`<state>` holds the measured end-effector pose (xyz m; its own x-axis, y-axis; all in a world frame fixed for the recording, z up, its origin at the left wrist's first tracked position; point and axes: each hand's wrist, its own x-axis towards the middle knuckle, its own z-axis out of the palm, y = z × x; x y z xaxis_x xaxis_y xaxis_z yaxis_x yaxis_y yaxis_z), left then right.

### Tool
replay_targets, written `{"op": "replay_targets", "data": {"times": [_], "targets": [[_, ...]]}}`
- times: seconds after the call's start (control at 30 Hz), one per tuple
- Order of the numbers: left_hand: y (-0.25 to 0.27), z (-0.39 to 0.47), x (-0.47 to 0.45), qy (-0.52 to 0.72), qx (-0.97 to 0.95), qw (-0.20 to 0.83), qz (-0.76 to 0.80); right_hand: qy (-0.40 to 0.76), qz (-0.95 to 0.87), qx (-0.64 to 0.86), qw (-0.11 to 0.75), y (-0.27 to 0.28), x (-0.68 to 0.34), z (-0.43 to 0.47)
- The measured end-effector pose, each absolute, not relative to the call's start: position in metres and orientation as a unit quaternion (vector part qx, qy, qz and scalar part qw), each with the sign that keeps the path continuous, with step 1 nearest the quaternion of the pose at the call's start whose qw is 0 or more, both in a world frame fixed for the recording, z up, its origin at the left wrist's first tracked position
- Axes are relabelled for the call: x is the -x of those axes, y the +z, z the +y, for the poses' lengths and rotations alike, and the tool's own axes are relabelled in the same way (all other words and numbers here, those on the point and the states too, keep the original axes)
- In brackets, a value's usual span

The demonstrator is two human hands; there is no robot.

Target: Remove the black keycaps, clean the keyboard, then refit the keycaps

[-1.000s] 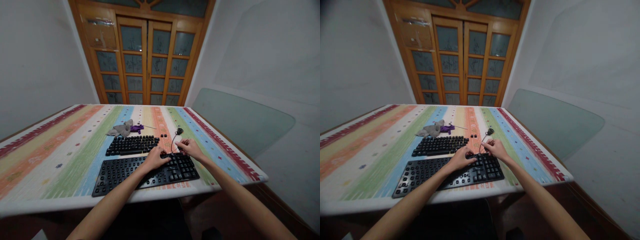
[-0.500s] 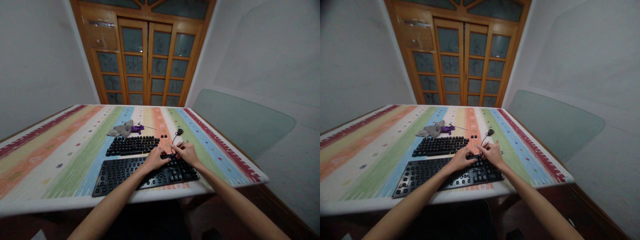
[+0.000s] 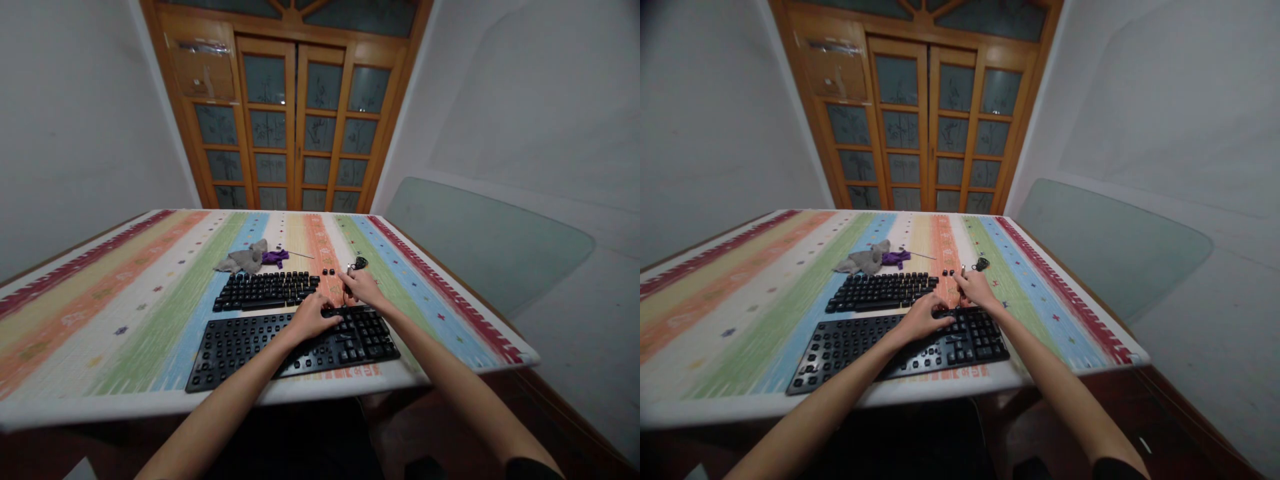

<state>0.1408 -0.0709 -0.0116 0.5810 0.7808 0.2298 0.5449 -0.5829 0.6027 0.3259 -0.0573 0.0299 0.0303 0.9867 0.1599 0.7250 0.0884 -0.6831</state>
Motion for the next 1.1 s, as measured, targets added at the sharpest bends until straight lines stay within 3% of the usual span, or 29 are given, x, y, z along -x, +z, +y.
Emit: {"op": "replay_targets", "data": {"times": [0.33,0.63,0.8,0.97,1.1], "targets": [[0.000,-0.072,-0.141,0.295,-0.852,0.254,0.350,0.246,-0.655,0.616,0.362,0.041,-0.332,-0.058],[0.029,-0.052,-0.150,0.238,-0.905,0.232,0.267,0.168,-0.695,0.557,0.422,0.056,-0.321,-0.084],[0.041,-0.023,-0.150,0.252,-0.911,0.231,0.230,0.164,-0.630,0.587,0.481,0.049,-0.331,-0.084],[0.039,0.017,-0.160,0.292,-0.914,0.128,0.251,0.193,-0.575,0.597,0.525,0.041,-0.344,-0.083],[0.027,0.038,-0.178,0.253,-0.926,0.041,0.278,0.214,-0.564,0.591,0.535,0.041,-0.347,-0.088]]}}
